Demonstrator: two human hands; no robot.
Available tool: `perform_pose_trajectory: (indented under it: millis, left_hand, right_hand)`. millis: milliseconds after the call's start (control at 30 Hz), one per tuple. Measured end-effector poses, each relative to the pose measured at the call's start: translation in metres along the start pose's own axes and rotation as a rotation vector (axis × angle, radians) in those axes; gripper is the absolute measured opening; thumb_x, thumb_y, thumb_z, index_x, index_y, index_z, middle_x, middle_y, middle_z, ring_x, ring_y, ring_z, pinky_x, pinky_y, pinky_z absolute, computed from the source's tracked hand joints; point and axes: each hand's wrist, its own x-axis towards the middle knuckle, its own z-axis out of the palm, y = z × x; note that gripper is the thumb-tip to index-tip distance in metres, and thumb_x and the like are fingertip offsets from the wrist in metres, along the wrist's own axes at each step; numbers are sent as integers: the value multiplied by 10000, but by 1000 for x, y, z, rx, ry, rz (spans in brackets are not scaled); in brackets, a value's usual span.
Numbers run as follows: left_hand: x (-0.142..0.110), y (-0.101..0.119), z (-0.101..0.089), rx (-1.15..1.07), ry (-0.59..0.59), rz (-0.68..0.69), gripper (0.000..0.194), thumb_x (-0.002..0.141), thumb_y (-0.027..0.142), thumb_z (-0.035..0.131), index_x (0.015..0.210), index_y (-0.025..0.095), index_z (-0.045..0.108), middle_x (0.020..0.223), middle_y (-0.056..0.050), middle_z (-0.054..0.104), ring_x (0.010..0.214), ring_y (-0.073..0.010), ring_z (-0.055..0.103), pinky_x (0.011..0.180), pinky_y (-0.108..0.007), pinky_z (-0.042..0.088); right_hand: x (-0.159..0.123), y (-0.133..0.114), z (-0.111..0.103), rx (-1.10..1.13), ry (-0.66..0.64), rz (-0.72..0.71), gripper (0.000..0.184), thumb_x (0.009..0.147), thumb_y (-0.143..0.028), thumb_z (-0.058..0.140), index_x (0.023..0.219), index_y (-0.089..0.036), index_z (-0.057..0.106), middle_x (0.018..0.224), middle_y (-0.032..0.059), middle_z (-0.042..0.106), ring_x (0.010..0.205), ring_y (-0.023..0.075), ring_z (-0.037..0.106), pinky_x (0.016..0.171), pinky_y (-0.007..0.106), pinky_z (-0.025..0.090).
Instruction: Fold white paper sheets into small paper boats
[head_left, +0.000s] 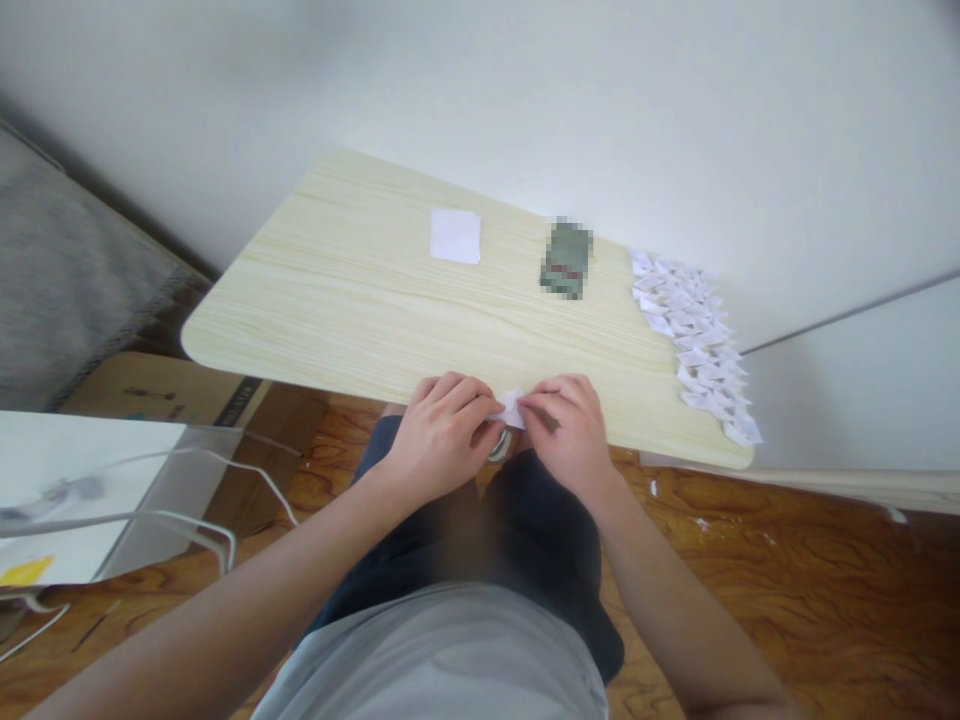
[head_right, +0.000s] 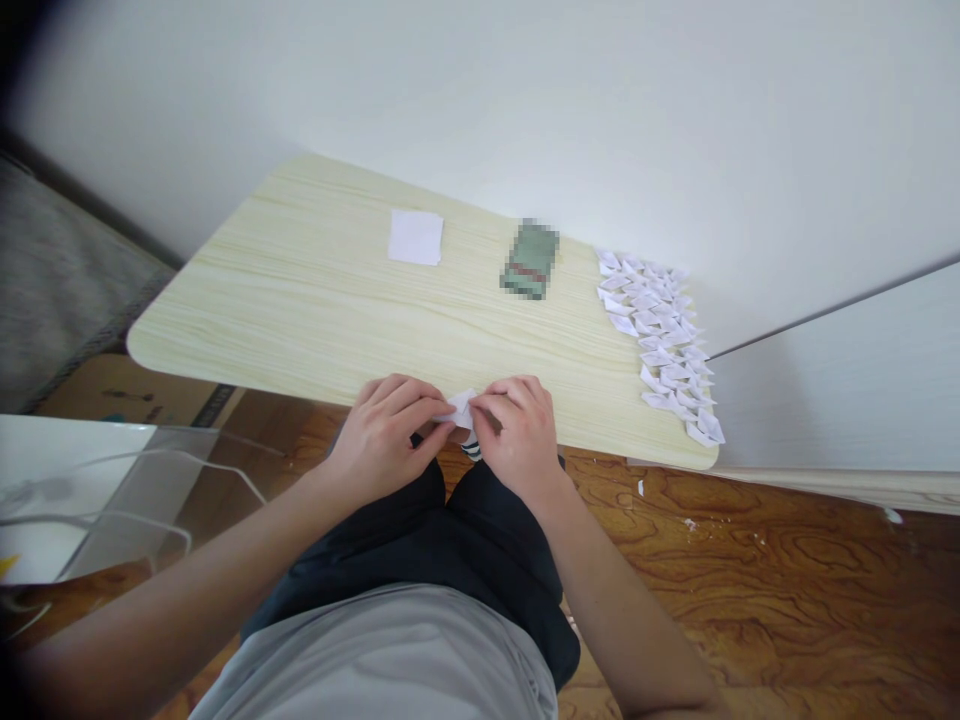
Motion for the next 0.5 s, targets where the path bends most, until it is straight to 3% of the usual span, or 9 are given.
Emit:
perform_pose_trajectory:
  millis: [133, 333, 500]
  left_hand:
    - [-2, -1, 1, -3, 20, 1, 149, 962, 278, 634, 1054, 237, 743, 1079, -75, 734, 1048, -266, 625, 928, -451, 444]
    - [-1, -6, 0, -18, -3, 16, 147, 963, 268, 639, 1056, 254, 752, 1066, -72, 740, 1057, -268, 625, 937, -457, 438]
    - [2, -8, -2, -39, -28, 38, 147, 987, 304, 621, 985, 248, 756, 1028, -51, 736, 1041, -247, 619, 936, -433, 437]
  right_hand:
    - [-11, -5, -4, -18, -22, 35, 107, 952, -250, 695, 1011, -275, 781, 1001, 57, 721, 1009, 257, 607, 918, 475, 494]
    - [-15, -4, -7, -27, -60, 23, 237, 849, -297, 806, 1083, -285, 771, 1069, 57, 722, 1043, 278, 605, 933, 490, 489]
    - [-13, 1, -12, -13, -97, -1, 204, 893, -296, 778, 1096, -292, 768, 1082, 49, 730, 1048, 269, 615, 941, 480, 492]
